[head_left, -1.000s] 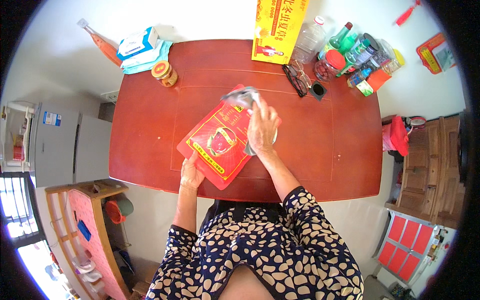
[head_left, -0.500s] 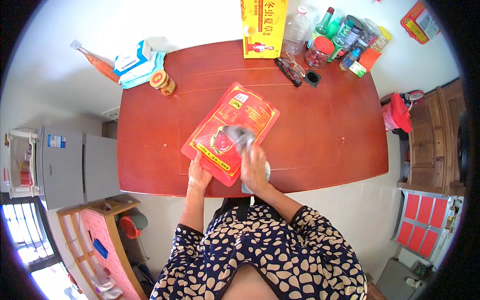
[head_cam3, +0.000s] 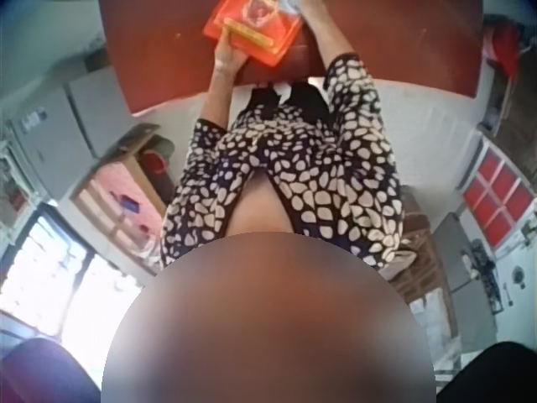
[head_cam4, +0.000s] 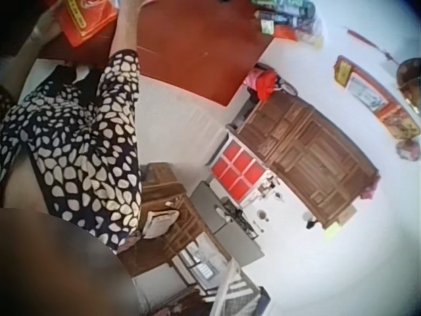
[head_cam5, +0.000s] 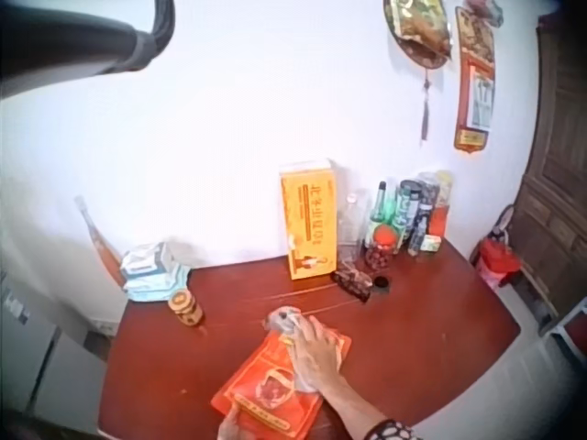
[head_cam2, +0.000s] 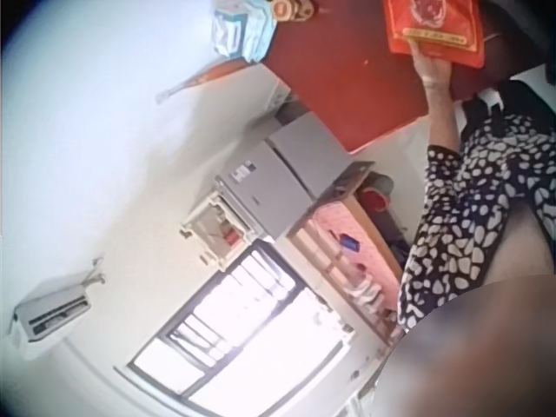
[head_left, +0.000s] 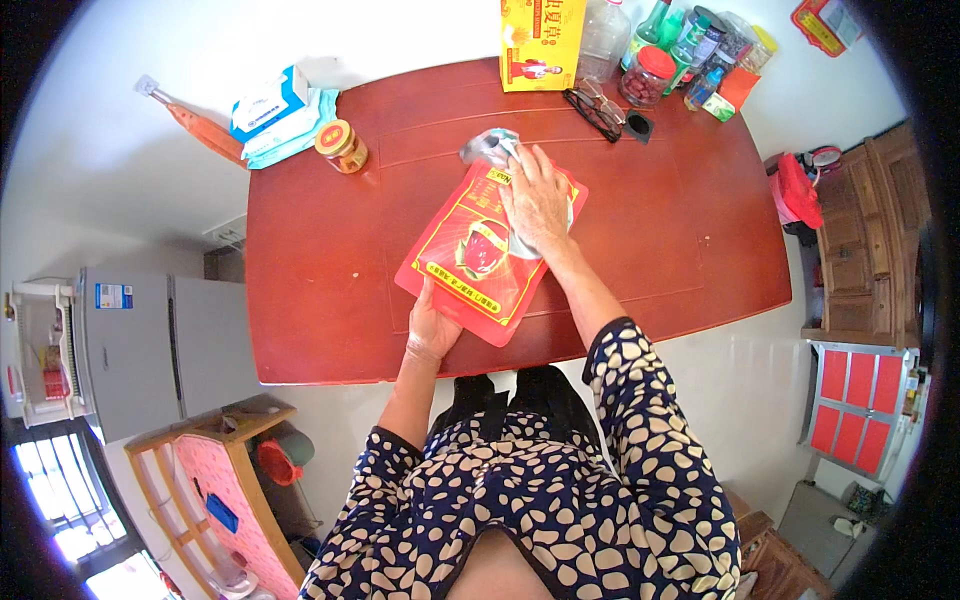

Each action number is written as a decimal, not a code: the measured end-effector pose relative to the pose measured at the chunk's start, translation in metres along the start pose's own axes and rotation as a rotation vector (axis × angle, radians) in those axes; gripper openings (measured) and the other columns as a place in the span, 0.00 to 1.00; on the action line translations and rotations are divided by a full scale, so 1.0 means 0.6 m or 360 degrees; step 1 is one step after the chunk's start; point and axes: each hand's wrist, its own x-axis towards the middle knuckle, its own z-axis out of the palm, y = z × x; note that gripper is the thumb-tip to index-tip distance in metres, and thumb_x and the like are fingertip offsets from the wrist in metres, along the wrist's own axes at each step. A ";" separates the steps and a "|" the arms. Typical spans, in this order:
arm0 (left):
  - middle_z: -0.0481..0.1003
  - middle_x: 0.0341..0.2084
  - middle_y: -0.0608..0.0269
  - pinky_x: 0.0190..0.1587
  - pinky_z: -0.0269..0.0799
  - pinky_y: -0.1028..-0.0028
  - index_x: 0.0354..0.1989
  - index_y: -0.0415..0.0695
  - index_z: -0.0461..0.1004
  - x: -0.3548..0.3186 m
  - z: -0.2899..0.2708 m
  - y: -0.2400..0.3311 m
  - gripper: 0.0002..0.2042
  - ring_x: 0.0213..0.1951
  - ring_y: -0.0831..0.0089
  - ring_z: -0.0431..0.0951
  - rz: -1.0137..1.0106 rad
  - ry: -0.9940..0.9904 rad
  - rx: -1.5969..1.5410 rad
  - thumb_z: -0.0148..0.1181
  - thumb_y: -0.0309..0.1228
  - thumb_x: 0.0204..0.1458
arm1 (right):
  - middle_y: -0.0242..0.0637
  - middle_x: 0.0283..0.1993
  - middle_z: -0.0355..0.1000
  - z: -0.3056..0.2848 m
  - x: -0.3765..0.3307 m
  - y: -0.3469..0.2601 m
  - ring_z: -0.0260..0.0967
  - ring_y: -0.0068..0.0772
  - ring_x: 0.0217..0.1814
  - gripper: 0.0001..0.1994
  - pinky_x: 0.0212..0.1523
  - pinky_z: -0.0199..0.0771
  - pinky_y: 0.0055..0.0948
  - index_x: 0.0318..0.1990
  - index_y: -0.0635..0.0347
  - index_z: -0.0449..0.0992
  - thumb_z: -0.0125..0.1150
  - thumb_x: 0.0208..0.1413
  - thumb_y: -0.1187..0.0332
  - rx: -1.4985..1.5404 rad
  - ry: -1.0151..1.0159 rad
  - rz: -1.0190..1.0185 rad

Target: The person wipes the surfaces of several food packaging items on a table using a cloth. They clean a yellow box, a red pouch, and a small jar, handling each item one at a time and wiping all visible sides before placing them back on the table.

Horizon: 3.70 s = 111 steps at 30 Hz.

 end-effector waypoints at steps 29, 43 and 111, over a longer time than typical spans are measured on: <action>0.63 0.60 0.54 0.65 0.55 0.55 0.63 0.42 0.56 0.003 -0.008 0.010 0.22 0.62 0.59 0.62 -0.0143 0.0104 0.0075 0.40 0.39 0.64 | 0.47 0.39 0.68 -0.009 0.017 -0.008 0.63 0.51 0.45 0.14 0.47 0.64 0.45 0.43 0.59 0.71 0.58 0.47 0.71 0.0509 0.0364 0.0223; 0.65 0.59 0.56 0.63 0.58 0.54 0.62 0.43 0.58 -0.002 -0.019 0.004 0.20 0.60 0.60 0.65 -0.0022 0.0133 0.0019 0.42 0.36 0.64 | 0.33 0.53 0.66 -0.017 -0.046 -0.058 0.58 0.40 0.62 0.13 0.52 0.61 0.45 0.42 0.51 0.74 0.62 0.46 0.67 0.0330 -0.0344 -0.0633; 0.63 0.60 0.56 0.63 0.58 0.54 0.62 0.44 0.57 -0.001 -0.021 0.010 0.24 0.61 0.59 0.64 -0.0099 0.0056 0.0040 0.41 0.45 0.63 | 0.35 0.31 0.70 0.007 0.003 -0.106 0.68 0.38 0.42 0.11 0.50 0.59 0.46 0.40 0.55 0.71 0.61 0.48 0.66 0.0298 0.0025 -0.0344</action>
